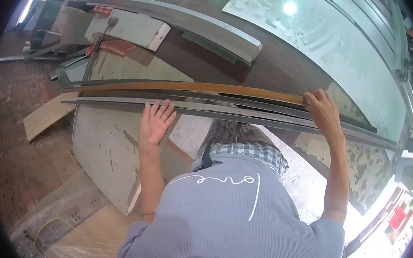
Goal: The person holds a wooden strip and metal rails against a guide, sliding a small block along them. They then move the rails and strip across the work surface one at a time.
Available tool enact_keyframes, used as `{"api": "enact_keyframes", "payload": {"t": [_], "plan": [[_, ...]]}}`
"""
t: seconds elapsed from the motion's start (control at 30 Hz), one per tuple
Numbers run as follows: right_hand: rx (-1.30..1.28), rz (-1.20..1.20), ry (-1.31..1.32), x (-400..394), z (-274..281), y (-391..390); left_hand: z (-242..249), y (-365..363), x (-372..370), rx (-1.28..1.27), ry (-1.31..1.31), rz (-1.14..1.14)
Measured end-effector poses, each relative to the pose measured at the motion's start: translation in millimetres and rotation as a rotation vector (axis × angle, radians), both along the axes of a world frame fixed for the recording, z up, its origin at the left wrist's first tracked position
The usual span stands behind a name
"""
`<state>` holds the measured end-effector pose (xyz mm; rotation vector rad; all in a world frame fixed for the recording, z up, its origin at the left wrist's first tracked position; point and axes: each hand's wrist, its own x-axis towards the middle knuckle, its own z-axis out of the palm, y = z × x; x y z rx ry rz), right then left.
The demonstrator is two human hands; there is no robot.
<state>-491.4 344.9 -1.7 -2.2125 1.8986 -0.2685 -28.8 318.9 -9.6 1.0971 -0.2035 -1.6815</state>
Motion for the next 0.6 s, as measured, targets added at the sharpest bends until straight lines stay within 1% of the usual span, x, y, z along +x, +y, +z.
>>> {"api": "enact_keyframes", "payload": {"t": [0.1, 0.17, 0.23, 0.3, 0.33, 0.37, 0.4, 0.43, 0.47, 0.6], "plan": [[0.018, -0.035, 0.017, -2, -19, -2, -8, 16, -12, 0.05, 0.039, -0.013], [-0.005, -0.043, -0.018, 0, -20, -1, -16, 28, -17, 0.069, 0.077, -0.077], [-0.11, -0.088, -0.104, 2, -21, 2, -31, 34, -24, 0.13, 0.112, -0.086], [-0.195, -0.078, -0.174, 16, -13, 12, -43, 40, -31, 0.179, 0.127, -0.105], [-0.197, -0.072, -0.181, 23, -13, 18, -51, 42, -33, 0.186, 0.143, -0.167], [-0.2, -0.054, -0.195, 27, -16, 25, -60, 45, -33, 0.181, 0.164, -0.183], [-0.209, -0.09, -0.186, 27, -21, 32, -65, 45, -34, 0.171, 0.176, -0.187], [-0.186, -0.046, -0.198, 30, -23, 38, -67, 46, -34, 0.166, 0.173, -0.213], [-0.167, 0.0, -0.215, 32, -26, 43, -67, 47, -34, 0.172, 0.19, -0.214], [-0.224, -0.011, -0.218, 27, -40, 62, -70, 54, -25, 0.135, 0.201, -0.207]]}}
